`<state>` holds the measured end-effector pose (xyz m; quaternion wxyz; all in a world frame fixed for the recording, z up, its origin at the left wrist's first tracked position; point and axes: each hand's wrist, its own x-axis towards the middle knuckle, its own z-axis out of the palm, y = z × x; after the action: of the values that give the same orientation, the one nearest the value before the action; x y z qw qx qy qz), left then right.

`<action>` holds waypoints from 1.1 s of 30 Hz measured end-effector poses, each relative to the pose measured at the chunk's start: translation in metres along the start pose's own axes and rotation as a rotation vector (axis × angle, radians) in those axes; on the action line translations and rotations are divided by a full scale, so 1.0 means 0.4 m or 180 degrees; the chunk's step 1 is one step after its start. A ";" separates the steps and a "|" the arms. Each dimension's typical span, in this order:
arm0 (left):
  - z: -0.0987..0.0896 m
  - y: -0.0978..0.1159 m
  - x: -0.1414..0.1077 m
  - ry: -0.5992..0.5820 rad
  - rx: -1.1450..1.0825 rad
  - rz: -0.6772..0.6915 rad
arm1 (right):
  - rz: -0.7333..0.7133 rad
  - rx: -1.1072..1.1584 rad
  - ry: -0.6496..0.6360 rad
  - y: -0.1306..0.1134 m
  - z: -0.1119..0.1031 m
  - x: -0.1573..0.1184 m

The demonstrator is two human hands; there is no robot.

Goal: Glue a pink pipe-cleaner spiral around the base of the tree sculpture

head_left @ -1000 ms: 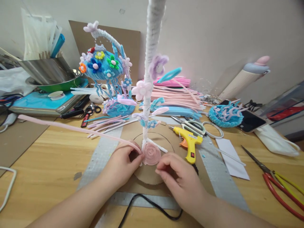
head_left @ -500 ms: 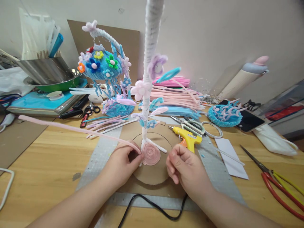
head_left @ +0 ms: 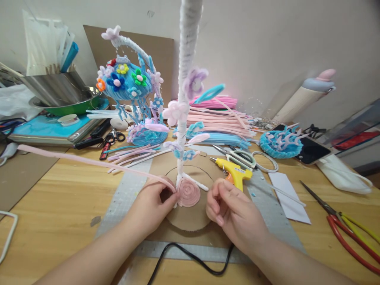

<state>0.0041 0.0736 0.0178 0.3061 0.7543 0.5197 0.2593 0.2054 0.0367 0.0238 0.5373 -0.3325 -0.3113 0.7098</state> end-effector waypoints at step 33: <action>0.000 -0.001 0.000 0.0040 -0.0100 0.0054 | -0.1731 -0.5152 -0.1694 -0.023 0.030 -0.041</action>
<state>0.0039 0.0738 0.0173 0.3124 0.7521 0.5111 0.2748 0.2043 0.0219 0.0405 0.1977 -0.3488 -0.8993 0.1745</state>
